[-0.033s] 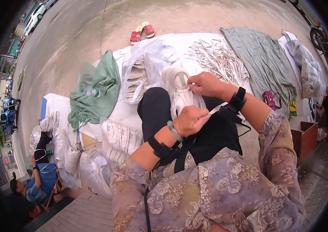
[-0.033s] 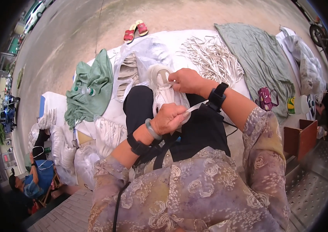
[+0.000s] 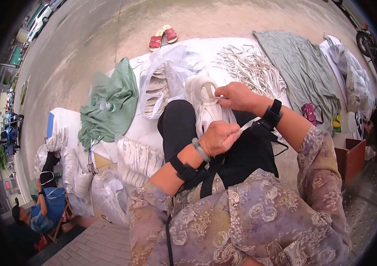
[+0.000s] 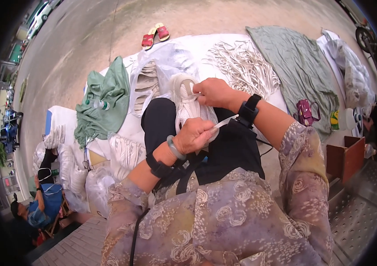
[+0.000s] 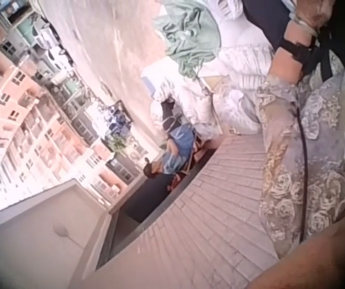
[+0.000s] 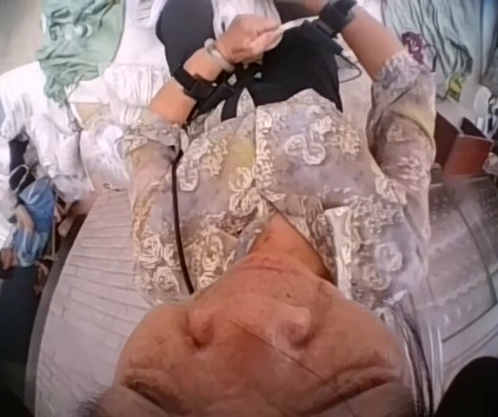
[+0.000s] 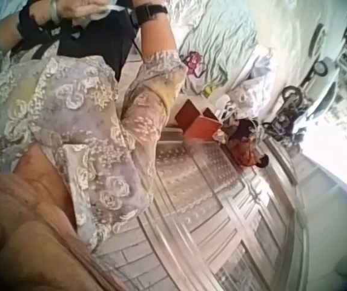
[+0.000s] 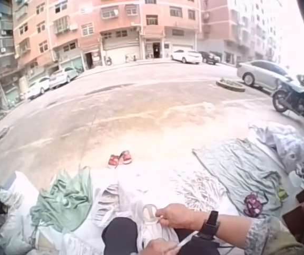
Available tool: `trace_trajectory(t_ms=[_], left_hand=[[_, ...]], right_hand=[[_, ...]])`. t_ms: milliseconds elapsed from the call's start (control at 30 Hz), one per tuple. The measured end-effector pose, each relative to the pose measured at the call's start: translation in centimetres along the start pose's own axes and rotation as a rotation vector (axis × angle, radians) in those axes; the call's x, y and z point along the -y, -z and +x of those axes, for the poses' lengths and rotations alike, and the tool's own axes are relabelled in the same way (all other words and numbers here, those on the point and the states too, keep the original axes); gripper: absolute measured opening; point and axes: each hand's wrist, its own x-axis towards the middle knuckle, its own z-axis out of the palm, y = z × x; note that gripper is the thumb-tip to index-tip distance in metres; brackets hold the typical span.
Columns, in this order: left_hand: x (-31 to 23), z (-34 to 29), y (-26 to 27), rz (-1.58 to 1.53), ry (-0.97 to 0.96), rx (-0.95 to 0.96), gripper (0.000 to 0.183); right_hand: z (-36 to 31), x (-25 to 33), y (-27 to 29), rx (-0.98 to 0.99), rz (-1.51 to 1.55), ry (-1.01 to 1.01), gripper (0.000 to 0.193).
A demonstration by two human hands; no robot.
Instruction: The recorder is lacing a white sneaker while sitting in an outdoor staging area.
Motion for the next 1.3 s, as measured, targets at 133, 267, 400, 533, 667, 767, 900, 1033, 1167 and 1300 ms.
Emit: trace_trajectory(t_ms=[133, 267, 400, 533, 667, 767, 900, 1033, 1167, 1300], left_hand=[[0.3, 0.3, -0.4, 0.041, -0.034, 0.012, 0.017], [0.1, 0.5, -0.5, 0.049, -0.028, 0.027, 0.017], [0.0, 0.5, -0.5, 0.061, -0.039, 0.031, 0.017], [0.1, 0.7, -0.8, 0.078, -0.043, 0.025, 0.016], [0.2, 1.0, -0.9, 0.080, -0.013, 0.048, 0.015], [0.0, 1.1, -0.8, 0.109, -0.029, 0.057, 0.014], [-0.2, 1.2, -0.6, 0.102, -0.002, 0.081, 0.014], [0.0, 1.3, -0.5, 0.116, 0.034, 0.104, 0.012], [-0.3, 1.1, -0.3, 0.142, 0.031, 0.074, 0.013], [-0.3, 1.3, -0.4, 0.104, 0.045, 0.095, 0.013]], right_hand=[[0.3, 1.3, -0.3, 0.004, -0.325, 0.022, 0.015], [0.6, 1.4, -1.4, -0.013, -0.441, 0.017, 0.010], [-0.2, 1.4, -0.8, -0.008, -0.411, 0.036, 0.011], [-0.3, 0.9, -0.8, -0.134, -0.333, 0.192, 0.010], [0.2, 0.4, -0.7, -0.096, -0.449, 0.241, 0.014], [0.5, 0.0, 0.9, -0.056, -0.557, 0.171, 0.016], [0.8, -1.7, 0.9, -0.162, -0.457, 0.105, 0.016], [-0.1, -3.4, 0.0, -0.305, -0.384, 0.044, 0.014], [-0.7, -3.5, -1.6, -0.474, -0.072, -0.096, 0.016], [-2.4, -5.3, -0.4, -0.402, 0.300, -0.225, 0.023]])
